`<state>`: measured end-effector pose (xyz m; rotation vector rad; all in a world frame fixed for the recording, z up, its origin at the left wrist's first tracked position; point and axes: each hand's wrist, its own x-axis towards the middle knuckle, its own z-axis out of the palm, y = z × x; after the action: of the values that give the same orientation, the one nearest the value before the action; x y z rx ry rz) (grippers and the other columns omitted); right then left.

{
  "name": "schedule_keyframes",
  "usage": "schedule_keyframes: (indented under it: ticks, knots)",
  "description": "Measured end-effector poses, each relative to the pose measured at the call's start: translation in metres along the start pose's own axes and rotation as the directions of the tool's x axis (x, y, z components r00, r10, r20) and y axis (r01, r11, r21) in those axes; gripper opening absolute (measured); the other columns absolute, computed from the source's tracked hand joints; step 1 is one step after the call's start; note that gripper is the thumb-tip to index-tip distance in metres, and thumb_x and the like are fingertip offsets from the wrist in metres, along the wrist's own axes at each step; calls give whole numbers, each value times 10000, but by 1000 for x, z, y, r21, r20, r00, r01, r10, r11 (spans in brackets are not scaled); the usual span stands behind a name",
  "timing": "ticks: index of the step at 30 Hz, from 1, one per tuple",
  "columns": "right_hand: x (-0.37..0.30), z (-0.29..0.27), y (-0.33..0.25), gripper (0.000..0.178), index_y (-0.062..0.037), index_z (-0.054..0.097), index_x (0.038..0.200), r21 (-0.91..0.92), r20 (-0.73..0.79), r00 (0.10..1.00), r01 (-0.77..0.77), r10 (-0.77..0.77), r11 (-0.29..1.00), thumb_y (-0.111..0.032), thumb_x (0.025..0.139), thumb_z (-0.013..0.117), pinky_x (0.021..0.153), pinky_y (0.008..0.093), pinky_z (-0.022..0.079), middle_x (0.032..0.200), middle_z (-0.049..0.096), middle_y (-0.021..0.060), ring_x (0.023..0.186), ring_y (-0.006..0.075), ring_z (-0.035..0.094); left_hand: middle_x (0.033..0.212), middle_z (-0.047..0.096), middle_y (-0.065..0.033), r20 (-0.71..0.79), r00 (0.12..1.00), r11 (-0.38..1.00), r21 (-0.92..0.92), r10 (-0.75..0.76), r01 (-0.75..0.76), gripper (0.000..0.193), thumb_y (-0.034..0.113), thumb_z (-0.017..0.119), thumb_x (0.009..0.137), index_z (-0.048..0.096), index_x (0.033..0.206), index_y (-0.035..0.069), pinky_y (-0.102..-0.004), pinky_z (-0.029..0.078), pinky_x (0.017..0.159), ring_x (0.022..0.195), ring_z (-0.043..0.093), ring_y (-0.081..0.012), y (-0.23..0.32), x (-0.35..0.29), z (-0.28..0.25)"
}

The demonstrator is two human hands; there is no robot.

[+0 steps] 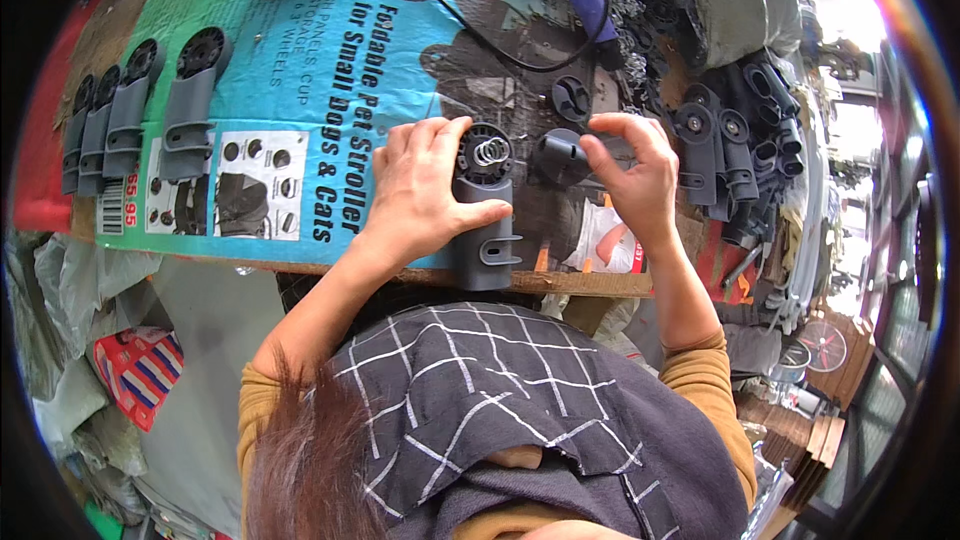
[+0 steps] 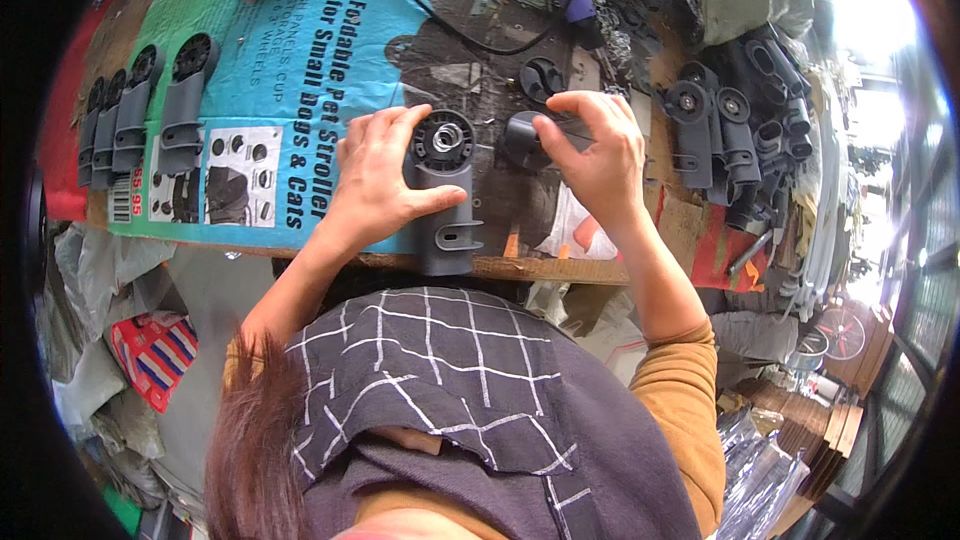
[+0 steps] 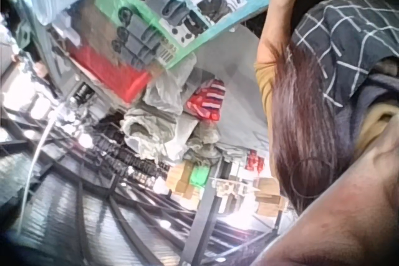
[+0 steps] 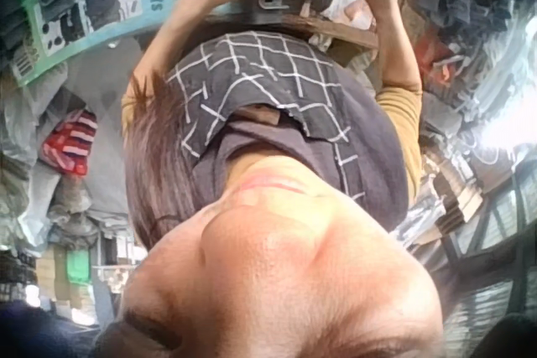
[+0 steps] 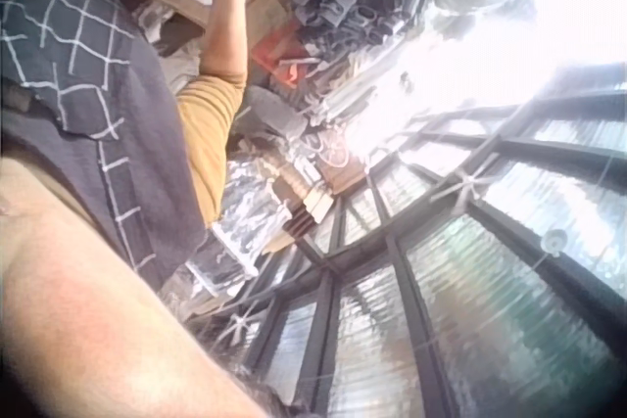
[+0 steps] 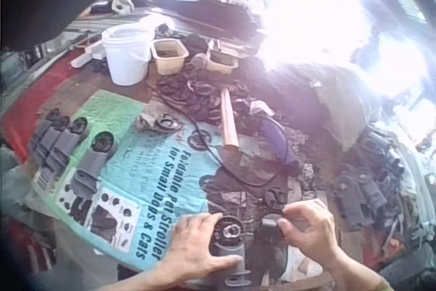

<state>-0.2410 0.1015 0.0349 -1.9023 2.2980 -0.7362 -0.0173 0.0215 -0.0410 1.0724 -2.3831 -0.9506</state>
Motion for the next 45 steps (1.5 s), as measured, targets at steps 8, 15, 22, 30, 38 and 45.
schedule_keyframes:
  ticks: [8,15,22,30,38,45]
  knots:
    - [-25,28,20,329,-28,639,1090,479,206,937,-347,281,806,8,777,733,1022,332,413,1228,602,108,1148,201,568,1314,526,-113,24,1000,999,-37,-21,22,931,513,826,626,497,1359,43,-456,318,1049,1236,415,-320,3,1,-4]
    - [5,26,-33,411,-43,674,1136,365,161,967,127,-197,922,-44,735,767,985,359,458,1175,658,130,1138,257,606,1324,514,-115,42,998,998,-34,-46,48,938,478,838,621,473,1377,59,-463,325,1037,1235,415,-330,4,0,-4]
    - [8,41,-21,354,-92,685,1102,274,327,918,136,-225,952,-142,759,756,913,394,482,1114,651,113,1043,299,597,1265,542,-130,21,1000,995,-99,6,-3,703,498,703,805,549,1312,36,-468,346,1001,1171,457,-323,-10,2,0]
    - [4,44,-12,409,-45,662,1174,515,467,882,-219,-57,829,-72,780,770,963,324,484,1171,680,134,1097,213,644,1108,610,-197,342,936,985,-171,80,-22,576,425,716,821,622,1200,2,-454,432,957,1088,550,-363,-13,28,-30]
    - [5,46,7,470,-64,636,1202,538,520,839,-179,-157,823,-64,756,784,988,373,489,1277,619,187,1224,295,581,1064,613,-190,562,827,999,-36,18,3,582,355,772,767,605,1203,7,-424,456,913,1035,575,-348,1,54,-44]
    - [-2,55,4,498,-91,637,1202,580,386,901,-71,-197,812,-95,731,801,941,402,516,1324,575,206,1187,351,592,1045,587,-190,454,886,995,-41,97,-88,568,231,777,747,549,1210,-6,-445,471,873,1001,579,-376,9,50,-43]
